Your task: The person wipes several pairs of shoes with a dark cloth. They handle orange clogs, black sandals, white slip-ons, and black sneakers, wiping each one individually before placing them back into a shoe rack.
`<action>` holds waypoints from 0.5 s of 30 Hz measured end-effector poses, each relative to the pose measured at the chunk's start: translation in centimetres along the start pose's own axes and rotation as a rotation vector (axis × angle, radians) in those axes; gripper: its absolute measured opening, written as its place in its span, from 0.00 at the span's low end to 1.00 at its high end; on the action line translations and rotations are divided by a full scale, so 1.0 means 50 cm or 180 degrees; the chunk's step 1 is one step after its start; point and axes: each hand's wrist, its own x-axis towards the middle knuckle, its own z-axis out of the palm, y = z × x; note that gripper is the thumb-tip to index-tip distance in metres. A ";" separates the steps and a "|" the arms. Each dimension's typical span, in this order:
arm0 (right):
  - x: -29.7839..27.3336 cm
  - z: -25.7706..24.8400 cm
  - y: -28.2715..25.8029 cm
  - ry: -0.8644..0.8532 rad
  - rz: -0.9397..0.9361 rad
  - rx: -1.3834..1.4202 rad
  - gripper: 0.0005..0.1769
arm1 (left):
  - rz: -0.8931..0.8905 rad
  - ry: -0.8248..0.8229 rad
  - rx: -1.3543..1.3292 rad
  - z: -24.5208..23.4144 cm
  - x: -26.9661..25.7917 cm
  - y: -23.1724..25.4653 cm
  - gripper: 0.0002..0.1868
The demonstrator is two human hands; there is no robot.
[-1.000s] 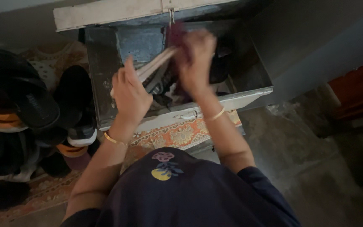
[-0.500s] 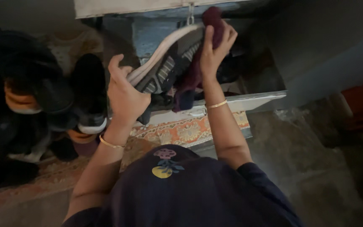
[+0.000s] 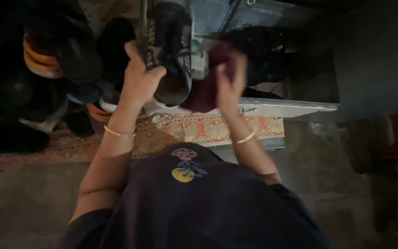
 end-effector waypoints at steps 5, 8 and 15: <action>0.037 -0.070 -0.012 -0.0327 -0.0254 -0.1734 0.22 | -0.0648 -0.0438 0.1662 0.010 0.004 -0.019 0.44; 0.000 -0.024 0.016 -0.1252 -0.0380 -0.2667 0.25 | -0.0436 -0.0491 0.2152 -0.012 -0.006 -0.012 0.41; 0.020 -0.011 0.013 -0.2022 -0.0169 -0.2948 0.26 | 0.1744 0.0565 0.2032 -0.059 -0.027 0.003 0.26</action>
